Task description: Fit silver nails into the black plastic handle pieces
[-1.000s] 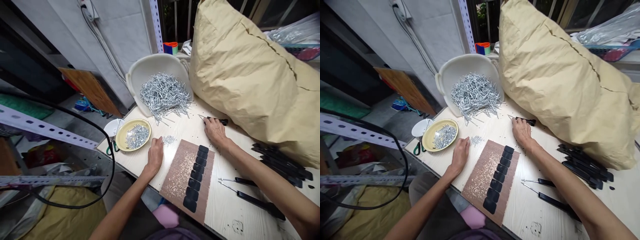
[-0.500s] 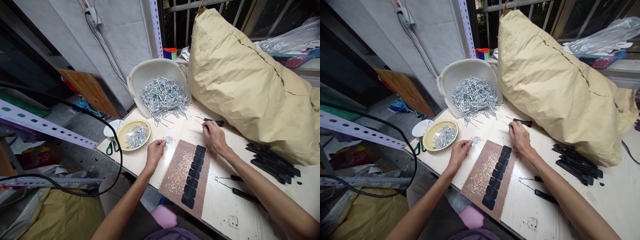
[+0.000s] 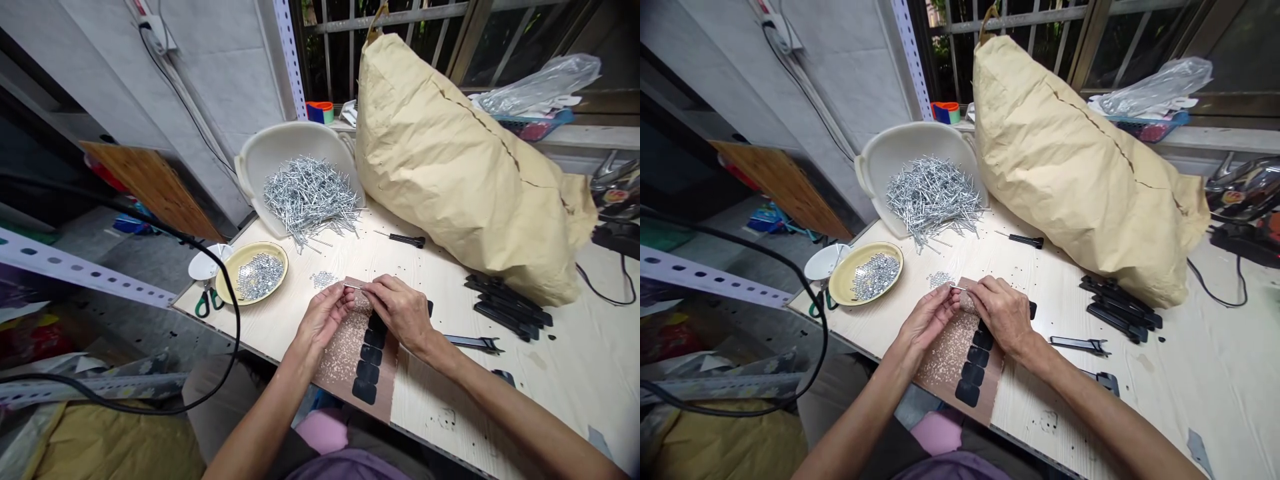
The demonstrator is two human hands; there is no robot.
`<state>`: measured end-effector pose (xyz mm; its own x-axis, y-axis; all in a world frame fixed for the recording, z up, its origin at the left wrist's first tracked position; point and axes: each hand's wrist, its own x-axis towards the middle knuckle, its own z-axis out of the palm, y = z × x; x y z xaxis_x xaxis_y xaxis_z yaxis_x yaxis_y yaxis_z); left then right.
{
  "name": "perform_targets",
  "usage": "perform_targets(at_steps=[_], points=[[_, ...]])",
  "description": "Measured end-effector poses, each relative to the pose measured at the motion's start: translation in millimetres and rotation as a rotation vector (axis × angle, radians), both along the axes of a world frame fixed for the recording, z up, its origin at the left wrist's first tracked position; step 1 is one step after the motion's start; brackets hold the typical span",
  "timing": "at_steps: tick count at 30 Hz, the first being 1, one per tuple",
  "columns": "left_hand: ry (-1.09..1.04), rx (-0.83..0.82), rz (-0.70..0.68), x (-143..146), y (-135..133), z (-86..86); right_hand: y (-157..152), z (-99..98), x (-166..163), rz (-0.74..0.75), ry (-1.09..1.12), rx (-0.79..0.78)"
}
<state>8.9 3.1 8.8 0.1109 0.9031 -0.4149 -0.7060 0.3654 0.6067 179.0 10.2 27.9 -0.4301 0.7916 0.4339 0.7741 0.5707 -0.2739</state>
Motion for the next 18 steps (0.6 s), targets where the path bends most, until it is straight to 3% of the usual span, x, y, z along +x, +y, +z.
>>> perform_targets(at_steps=[4, 7, 11, 18], points=[[0.073, 0.032, 0.011, 2, -2, 1.2, -6, 4.9, 0, -0.027, -0.071, 0.081], [0.259, 0.127, 0.058, 4, -5, 2.5, -10, 6.1, -1, -0.047, -0.14, 0.123], [0.538, 0.25, 0.091, 4, -7, 1.6, -13, 4.4, -1, -0.068, -0.116, 0.01], [0.589, 0.294, 0.034, 6, -5, 0.8, -18, -0.5, 1, -0.122, -0.038, -0.089]])
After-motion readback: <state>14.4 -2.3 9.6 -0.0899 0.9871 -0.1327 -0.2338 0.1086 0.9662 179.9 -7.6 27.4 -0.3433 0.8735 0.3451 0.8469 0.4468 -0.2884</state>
